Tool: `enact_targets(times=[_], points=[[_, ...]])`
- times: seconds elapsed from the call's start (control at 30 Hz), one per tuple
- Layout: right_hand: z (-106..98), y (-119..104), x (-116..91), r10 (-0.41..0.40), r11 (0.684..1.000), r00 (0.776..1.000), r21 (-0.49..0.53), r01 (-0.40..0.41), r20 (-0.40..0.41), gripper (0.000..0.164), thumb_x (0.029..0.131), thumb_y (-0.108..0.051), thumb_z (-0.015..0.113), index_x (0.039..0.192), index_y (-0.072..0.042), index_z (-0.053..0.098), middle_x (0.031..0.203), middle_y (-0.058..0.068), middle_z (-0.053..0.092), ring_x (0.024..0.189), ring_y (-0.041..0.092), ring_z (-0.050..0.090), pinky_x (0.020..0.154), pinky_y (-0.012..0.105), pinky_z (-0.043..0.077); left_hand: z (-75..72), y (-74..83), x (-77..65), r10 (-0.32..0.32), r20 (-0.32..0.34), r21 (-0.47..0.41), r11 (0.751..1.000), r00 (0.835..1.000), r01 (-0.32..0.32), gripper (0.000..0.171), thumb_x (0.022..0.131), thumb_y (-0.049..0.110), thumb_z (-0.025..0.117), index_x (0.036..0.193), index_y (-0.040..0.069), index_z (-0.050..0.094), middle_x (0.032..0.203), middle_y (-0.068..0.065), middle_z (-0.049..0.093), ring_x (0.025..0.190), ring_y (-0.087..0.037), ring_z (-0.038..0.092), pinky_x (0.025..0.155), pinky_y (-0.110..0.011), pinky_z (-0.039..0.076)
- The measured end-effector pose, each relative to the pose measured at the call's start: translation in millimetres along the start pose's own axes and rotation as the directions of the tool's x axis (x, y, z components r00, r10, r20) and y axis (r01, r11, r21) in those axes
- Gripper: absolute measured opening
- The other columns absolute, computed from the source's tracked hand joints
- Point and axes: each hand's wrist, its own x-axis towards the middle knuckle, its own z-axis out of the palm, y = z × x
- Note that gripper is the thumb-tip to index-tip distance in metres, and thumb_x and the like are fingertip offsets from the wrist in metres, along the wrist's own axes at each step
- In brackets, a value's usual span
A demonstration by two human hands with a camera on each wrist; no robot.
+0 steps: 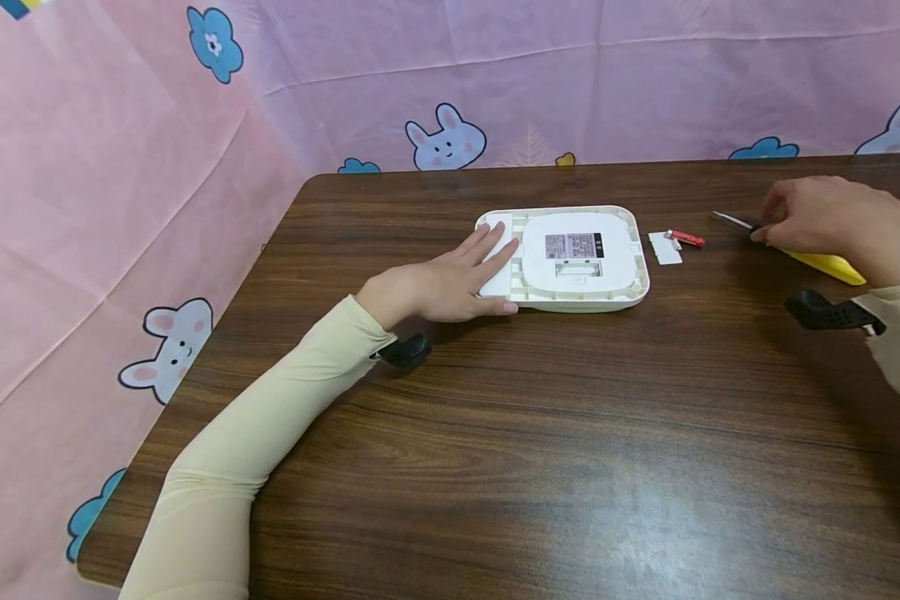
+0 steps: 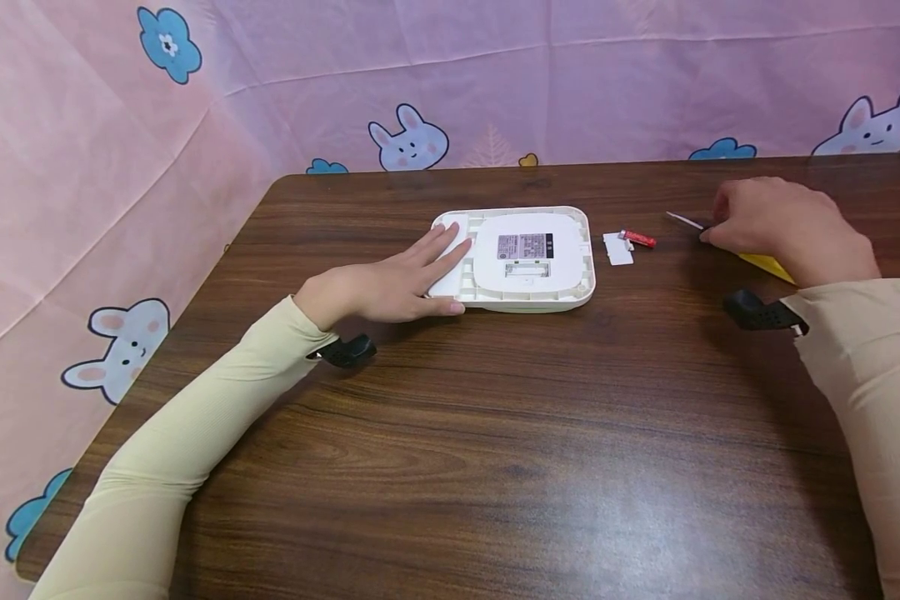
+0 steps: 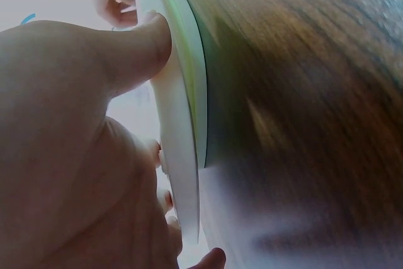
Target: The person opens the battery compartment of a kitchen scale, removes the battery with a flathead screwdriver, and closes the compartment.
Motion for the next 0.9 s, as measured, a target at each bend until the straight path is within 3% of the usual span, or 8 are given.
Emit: enact_targets(times=[0.2,0.43,0.63,0.9], points=[[-7.2,-20.9,-6.2,-0.095,0.994,0.988,0.046,0.101,-0.12,0.032,0.1,-0.022,0.059,0.12,0.003,0.065,0.102,0.026,0.068,0.088,0.04,0.062,0.073,0.062,0.048,-0.5,0.3,-0.7,0.001,0.0,-0.005,1.0,1.0,-0.001,0.093,0.107,0.065,0.041,0.169,0.026,-0.017,0.174,-0.002,-0.032,0.162,-0.022,-0.03,0.135,-0.046,0.003],[-6.7,-59.9,-12.9,-0.234,0.971,0.955,0.01,0.24,-0.18,0.022,0.1,-0.019,0.061,0.113,-0.007,0.074,0.087,0.009,0.071,0.075,0.026,0.061,0.059,0.046,0.045,-0.1,0.4,0.3,0.002,0.005,-0.002,1.0,1.0,-0.002,0.092,0.108,0.065,0.04,0.168,0.026,-0.018,0.174,-0.002,-0.033,0.161,-0.022,-0.03,0.135,-0.045,0.003],[6.6,-78.8,-11.0,-0.273,0.961,0.937,-0.017,0.276,-0.217,0.025,0.1,-0.019,0.062,0.116,-0.005,0.075,0.089,0.012,0.074,0.073,0.027,0.064,0.058,0.05,0.049,-0.9,0.2,-0.8,-0.003,0.003,-0.004,1.0,1.0,0.003,0.093,0.107,0.066,0.04,0.169,0.027,-0.017,0.174,-0.002,-0.032,0.161,-0.021,-0.03,0.135,-0.045,0.002],[16.0,-80.5,-7.6,-0.259,0.965,0.941,-0.023,0.26,-0.217,0.021,0.097,-0.016,0.064,0.112,-0.004,0.072,0.097,0.018,0.074,0.076,0.032,0.066,0.058,0.052,0.049,-1.1,1.2,-0.6,0.001,0.004,0.0,1.0,1.0,-0.001,0.093,0.107,0.066,0.04,0.169,0.026,-0.017,0.174,-0.002,-0.032,0.162,-0.022,-0.03,0.135,-0.045,0.002]])
